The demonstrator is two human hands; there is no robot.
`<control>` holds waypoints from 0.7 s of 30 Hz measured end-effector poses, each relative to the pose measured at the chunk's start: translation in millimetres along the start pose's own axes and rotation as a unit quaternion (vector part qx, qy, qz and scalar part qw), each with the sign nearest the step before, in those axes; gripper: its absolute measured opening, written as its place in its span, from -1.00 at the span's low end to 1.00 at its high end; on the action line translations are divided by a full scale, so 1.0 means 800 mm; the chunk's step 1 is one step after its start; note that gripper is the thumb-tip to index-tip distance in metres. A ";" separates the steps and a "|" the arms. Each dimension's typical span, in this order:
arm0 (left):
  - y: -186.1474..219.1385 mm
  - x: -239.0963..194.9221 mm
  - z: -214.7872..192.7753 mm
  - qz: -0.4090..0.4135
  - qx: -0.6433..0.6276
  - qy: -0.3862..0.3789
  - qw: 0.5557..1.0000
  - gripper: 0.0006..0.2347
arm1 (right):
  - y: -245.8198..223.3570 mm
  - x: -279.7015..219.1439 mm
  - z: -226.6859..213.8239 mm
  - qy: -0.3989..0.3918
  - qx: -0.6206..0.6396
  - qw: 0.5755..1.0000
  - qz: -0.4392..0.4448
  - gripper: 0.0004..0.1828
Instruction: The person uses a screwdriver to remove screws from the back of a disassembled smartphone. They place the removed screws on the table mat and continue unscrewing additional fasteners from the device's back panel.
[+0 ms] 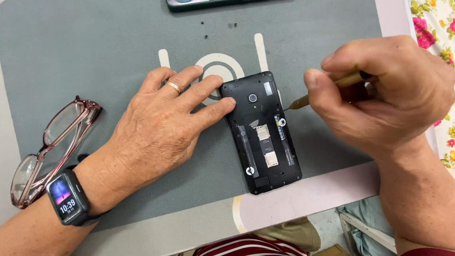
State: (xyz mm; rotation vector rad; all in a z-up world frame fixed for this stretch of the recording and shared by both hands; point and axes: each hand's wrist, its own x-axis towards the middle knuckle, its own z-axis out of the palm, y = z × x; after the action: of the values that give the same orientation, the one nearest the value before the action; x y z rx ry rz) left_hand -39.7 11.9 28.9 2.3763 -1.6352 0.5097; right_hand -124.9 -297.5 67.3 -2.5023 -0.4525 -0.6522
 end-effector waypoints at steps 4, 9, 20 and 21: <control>0.001 -0.002 0.002 -0.006 -0.001 0.006 1.000 -0.56 | -0.001 -0.003 0.001 0.000 -0.025 1.000 0.011 -0.69; 0.001 -0.004 0.003 -0.006 -0.002 0.009 1.000 -0.55 | 0.008 -0.005 0.009 0.020 -0.056 0.997 -0.054 -0.82; 0.001 -0.003 0.003 -0.007 -0.018 0.009 1.000 -0.59 | 0.024 -0.001 0.028 0.075 -0.016 0.995 -0.060 -0.67; 0.001 -0.004 0.003 -0.007 -0.015 0.006 1.000 -0.58 | 0.024 -0.001 0.030 0.081 -0.027 0.994 -0.062 -0.65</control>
State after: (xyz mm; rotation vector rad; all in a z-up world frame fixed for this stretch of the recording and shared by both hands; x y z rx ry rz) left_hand -41.1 13.2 25.5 2.3571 -1.6089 0.4908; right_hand -108.6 -300.4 41.1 -2.4612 -0.5400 -0.9196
